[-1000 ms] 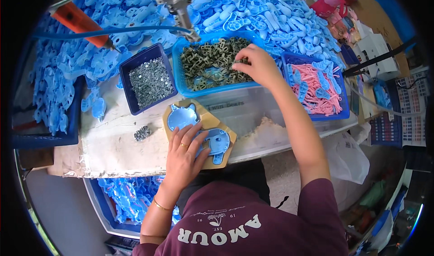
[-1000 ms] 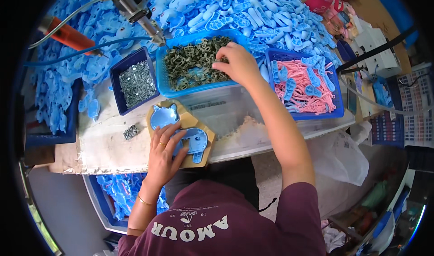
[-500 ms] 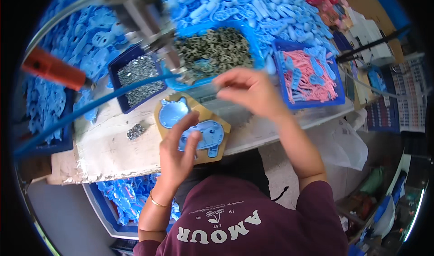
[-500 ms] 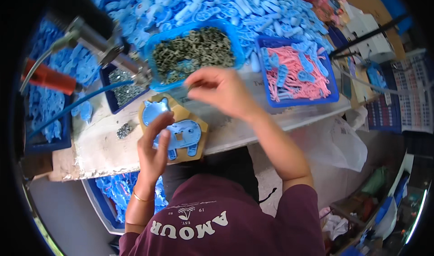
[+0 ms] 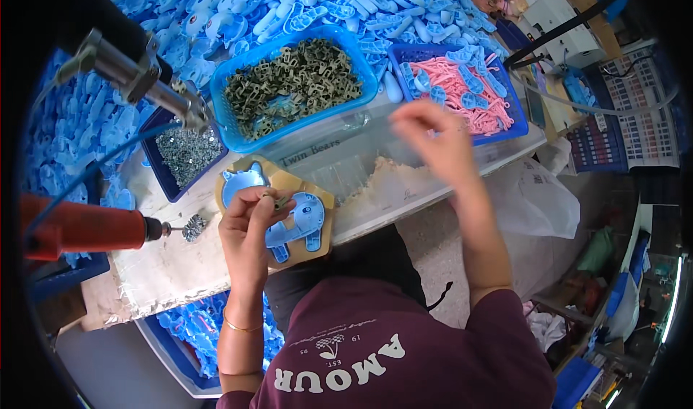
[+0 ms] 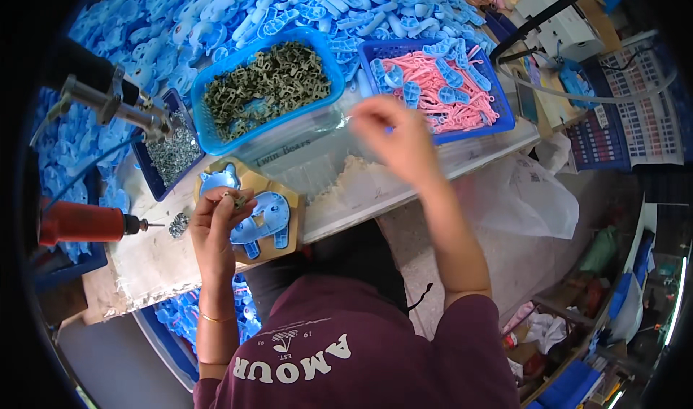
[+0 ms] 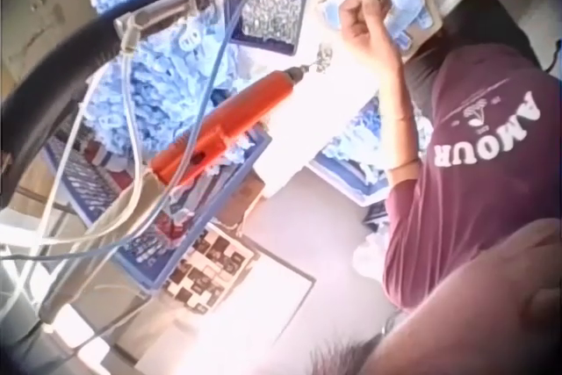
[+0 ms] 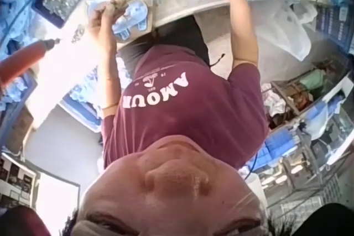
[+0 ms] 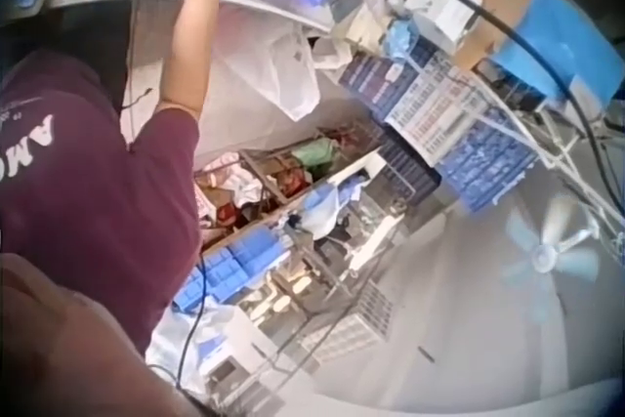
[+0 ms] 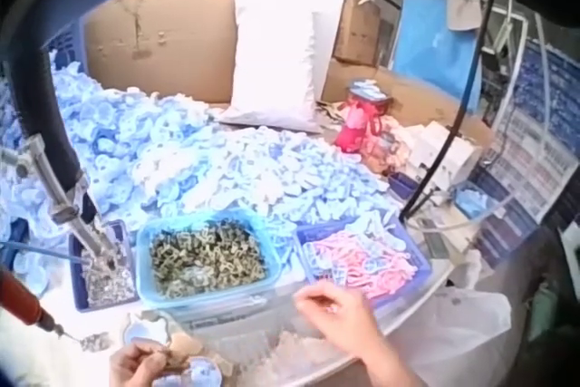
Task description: Assembling small blue plastic toy components using a powered screwdriver tool and a jig.
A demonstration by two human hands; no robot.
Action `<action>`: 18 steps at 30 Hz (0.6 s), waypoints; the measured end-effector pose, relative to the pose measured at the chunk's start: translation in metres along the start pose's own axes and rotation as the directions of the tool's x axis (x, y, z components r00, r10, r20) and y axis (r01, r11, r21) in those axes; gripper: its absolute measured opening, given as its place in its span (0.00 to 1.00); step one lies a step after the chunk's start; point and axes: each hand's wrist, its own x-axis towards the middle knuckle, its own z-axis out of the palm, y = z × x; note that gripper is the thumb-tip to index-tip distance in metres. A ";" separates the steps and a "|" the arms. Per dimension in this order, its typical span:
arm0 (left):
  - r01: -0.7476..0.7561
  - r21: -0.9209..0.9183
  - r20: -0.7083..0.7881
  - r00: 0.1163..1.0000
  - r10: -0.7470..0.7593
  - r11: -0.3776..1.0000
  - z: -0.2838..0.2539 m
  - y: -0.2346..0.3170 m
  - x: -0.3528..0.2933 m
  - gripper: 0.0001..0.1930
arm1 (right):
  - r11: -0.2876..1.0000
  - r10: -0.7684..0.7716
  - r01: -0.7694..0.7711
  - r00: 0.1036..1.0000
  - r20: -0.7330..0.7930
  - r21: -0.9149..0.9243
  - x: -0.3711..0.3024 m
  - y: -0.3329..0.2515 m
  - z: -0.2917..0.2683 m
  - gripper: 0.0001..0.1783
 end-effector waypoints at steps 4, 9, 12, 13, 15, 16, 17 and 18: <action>-0.007 0.016 0.009 1.000 0.007 1.000 -0.002 0.005 -0.003 0.10 | 0.951 0.048 -0.122 0.966 -0.254 -0.284 0.018 0.076 -0.079 0.09; -0.030 0.034 0.043 0.999 0.029 0.999 0.007 0.003 -0.008 0.10 | 0.849 0.043 -0.116 0.987 -0.152 -0.516 0.026 0.108 -0.084 0.14; -0.062 0.069 0.047 0.997 0.059 0.996 0.005 0.001 -0.010 0.11 | 0.831 0.089 -0.141 0.989 -0.122 -0.539 0.031 0.105 -0.073 0.16; -0.054 0.086 0.046 0.998 0.050 0.995 0.004 0.002 -0.010 0.11 | 0.825 0.105 -0.154 0.987 -0.119 -0.544 0.033 0.105 -0.071 0.16; -0.046 0.102 0.048 0.998 0.041 0.994 0.003 0.002 -0.011 0.11 | 0.826 0.126 -0.171 0.985 -0.121 -0.538 0.036 0.108 -0.072 0.17; -0.051 0.101 0.049 0.998 0.046 0.994 0.003 0.002 -0.010 0.11 | 0.825 0.146 -0.189 0.982 -0.122 -0.532 0.036 0.108 -0.072 0.17; -0.056 0.100 0.045 0.998 0.052 0.993 0.002 0.002 -0.011 0.11 | 0.826 0.145 -0.186 0.982 -0.118 -0.532 0.037 0.107 -0.073 0.17; -0.056 0.099 0.041 0.998 0.052 0.994 0.000 0.003 -0.011 0.11 | 0.832 0.160 -0.218 0.975 -0.155 -0.511 0.036 0.104 -0.075 0.17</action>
